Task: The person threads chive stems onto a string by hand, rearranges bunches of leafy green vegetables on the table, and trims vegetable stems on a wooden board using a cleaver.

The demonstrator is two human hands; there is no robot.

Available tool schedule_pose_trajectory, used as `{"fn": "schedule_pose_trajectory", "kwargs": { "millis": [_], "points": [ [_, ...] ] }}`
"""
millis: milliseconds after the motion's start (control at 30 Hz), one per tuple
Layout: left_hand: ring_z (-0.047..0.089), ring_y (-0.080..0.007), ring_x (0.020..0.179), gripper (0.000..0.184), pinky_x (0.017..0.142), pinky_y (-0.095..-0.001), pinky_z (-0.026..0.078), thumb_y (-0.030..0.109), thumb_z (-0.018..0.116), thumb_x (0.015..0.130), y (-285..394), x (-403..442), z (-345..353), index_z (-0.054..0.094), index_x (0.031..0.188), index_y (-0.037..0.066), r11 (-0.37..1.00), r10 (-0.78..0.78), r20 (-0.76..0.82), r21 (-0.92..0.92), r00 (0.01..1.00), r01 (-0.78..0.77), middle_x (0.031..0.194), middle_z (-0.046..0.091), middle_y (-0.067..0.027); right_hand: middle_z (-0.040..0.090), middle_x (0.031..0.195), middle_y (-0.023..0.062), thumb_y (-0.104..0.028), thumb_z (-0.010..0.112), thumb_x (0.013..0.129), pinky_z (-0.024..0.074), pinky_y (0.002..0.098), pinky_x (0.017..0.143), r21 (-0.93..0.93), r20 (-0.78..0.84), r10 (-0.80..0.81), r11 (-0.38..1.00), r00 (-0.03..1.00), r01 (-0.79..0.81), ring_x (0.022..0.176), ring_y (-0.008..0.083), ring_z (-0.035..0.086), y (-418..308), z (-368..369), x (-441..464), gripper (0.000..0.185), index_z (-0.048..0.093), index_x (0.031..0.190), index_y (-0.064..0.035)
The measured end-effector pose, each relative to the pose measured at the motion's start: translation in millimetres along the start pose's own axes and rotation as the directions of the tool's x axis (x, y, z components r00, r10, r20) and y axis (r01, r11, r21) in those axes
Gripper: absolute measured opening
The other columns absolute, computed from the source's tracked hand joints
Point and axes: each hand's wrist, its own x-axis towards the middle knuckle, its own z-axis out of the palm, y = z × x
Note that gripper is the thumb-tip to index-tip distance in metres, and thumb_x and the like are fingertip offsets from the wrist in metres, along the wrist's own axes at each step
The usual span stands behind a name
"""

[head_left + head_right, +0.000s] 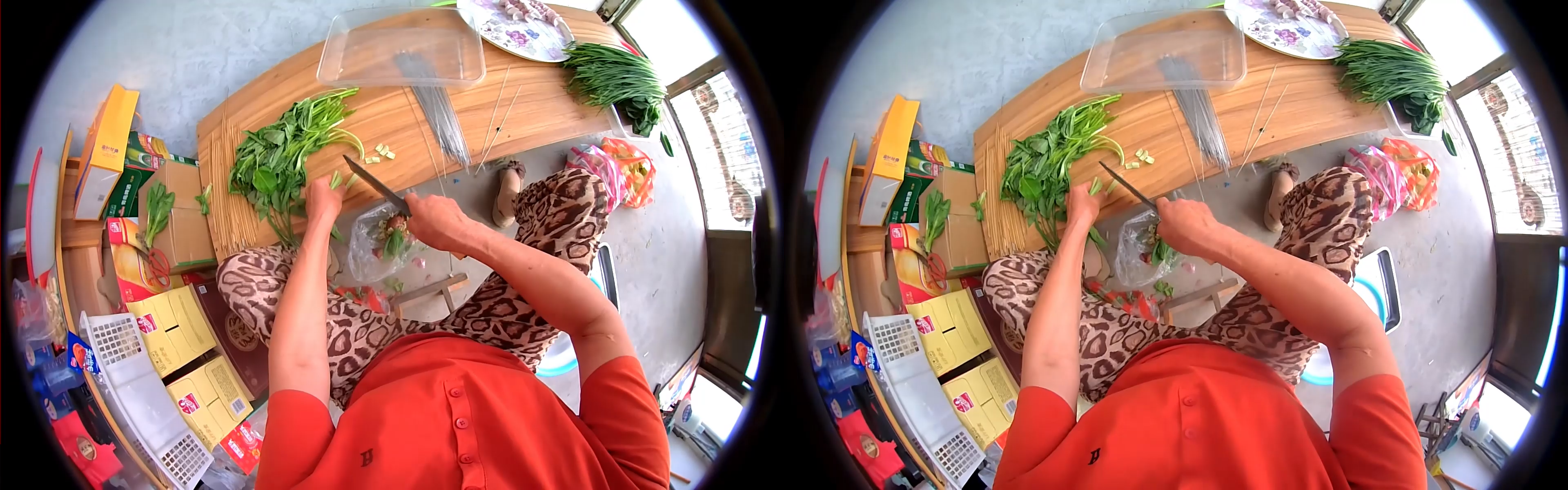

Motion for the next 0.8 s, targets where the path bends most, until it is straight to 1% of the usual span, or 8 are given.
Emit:
{"fn": "schedule_pose_trajectory", "kwargs": {
  "millis": [300, 500, 600, 667, 700, 733, 767, 800],
  "points": [
    [0.063, -0.0395, 0.087, 0.023, 0.074, -0.0448, 0.047, 0.019, 0.070, 0.075, 4.2, -2.4, -0.7, 0.066, 0.091, 0.003, 1.000, -0.015, 0.001, 0.003, 1.000, 0.015, 0.087, 0.065, -0.0226, 0.065, 0.085, 0.0243, -0.011, 0.048, 0.081, 0.0491, 0.0486, 0.075, -0.072, -0.062, -0.074, 0.995, 0.995, 0.069, 0.085, 0.0417, 0.063, 2.2, 5.8, 4.1, 0.021, 0.054, 0.097, 0.0021],
    [0.063, -0.0396, 0.089, 0.024, 0.075, -0.0448, 0.047, 0.019, 0.070, 0.075, 11.9, -6.1, -4.0, 0.066, 0.093, 0.003, 0.999, -0.005, -0.001, 0.053, 1.000, 0.005, 0.089, 0.066, -0.0225, 0.065, 0.086, 0.0248, -0.010, 0.047, 0.081, 0.0491, 0.0494, 0.075, -0.114, -0.092, -0.113, 0.988, 0.989, 0.102, 0.085, 0.0418, 0.064, 6.4, 15.2, 11.8, 0.021, 0.055, 0.096, 0.0024],
    [0.062, -0.0409, 0.092, 0.024, 0.077, -0.0455, 0.047, 0.018, 0.070, 0.075, 11.8, -6.2, -3.2, 0.066, 0.093, 0.003, 0.995, -0.038, 0.032, 0.094, 0.999, 0.034, 0.092, 0.065, -0.0234, 0.065, 0.087, 0.0252, -0.009, 0.046, 0.082, 0.0492, 0.0497, 0.074, -0.111, -0.092, -0.116, 0.988, 0.989, 0.106, 0.085, 0.0415, 0.064, 5.6, 15.8, 13.8, 0.020, 0.055, 0.096, 0.0023],
    [0.065, -0.0339, 0.082, 0.023, 0.069, -0.0416, 0.048, 0.019, 0.071, 0.075, 2.5, -3.9, 0.3, 0.067, 0.091, 0.003, 0.990, 0.028, 0.063, 0.136, 0.998, -0.036, 0.086, 0.067, -0.0192, 0.065, 0.087, 0.0252, -0.009, 0.046, 0.082, 0.0492, 0.0493, 0.075, -0.111, -0.080, -0.143, 0.985, 0.986, 0.134, 0.085, 0.0414, 0.064, 6.3, 15.2, 15.4, 0.020, 0.055, 0.096, 0.0020],
    [0.065, -0.0339, 0.082, 0.023, 0.069, -0.0416, 0.048, 0.019, 0.071, 0.075, -3.2, -2.6, 0.7, 0.067, 0.091, 0.003, 0.989, 0.032, 0.062, 0.141, 0.998, -0.040, 0.086, 0.067, -0.0192, 0.065, 0.087, 0.0252, -0.009, 0.046, 0.082, 0.0492, 0.0493, 0.075, -0.107, -0.084, -0.145, 0.985, 0.986, 0.136, 0.085, 0.0414, 0.064, 7.0, 15.8, 16.1, 0.020, 0.055, 0.096, 0.0020],
    [0.062, -0.0262, 0.074, 0.022, 0.062, -0.0371, 0.046, 0.019, 0.071, 0.076, -9.5, -1.9, 0.2, 0.067, 0.090, 0.002, 0.993, -0.058, 0.147, -0.092, 0.987, 0.072, 0.081, 0.066, -0.0132, 0.065, 0.087, 0.0252, -0.009, 0.046, 0.082, 0.0491, 0.0491, 0.075, -0.105, -0.092, -0.154, 0.984, 0.984, 0.144, 0.085, 0.0417, 0.064, 8.2, 16.7, 17.3, 0.020, 0.056, 0.096, 0.0019],
    [0.060, -0.0184, 0.066, 0.022, 0.055, -0.0326, 0.044, 0.020, 0.070, 0.078, -5.9, -4.4, -5.1, 0.067, 0.090, 0.002, 0.931, -0.122, 0.248, -0.308, 0.961, 0.198, 0.075, 0.065, -0.0072, 0.065, 0.087, 0.0252, -0.009, 0.046, 0.082, 0.0490, 0.0488, 0.075, -0.103, -0.101, -0.164, 0.983, 0.981, 0.153, 0.084, 0.0420, 0.063, 9.4, 17.0, 18.5, 0.020, 0.056, 0.096, 0.0018],
    [0.060, -0.0184, 0.066, 0.022, 0.055, -0.0326, 0.044, 0.020, 0.070, 0.078, -2.3, -6.7, -11.4, 0.067, 0.090, 0.002, 0.934, -0.116, 0.245, -0.304, 0.963, 0.189, 0.075, 0.065, -0.0072, 0.065, 0.087, 0.0252, -0.009, 0.046, 0.082, 0.0490, 0.0488, 0.075, -0.099, -0.110, -0.166, 0.983, 0.980, 0.156, 0.084, 0.0420, 0.063, 11.6, 16.7, 19.4, 0.020, 0.056, 0.096, 0.0018]
  ]
}}
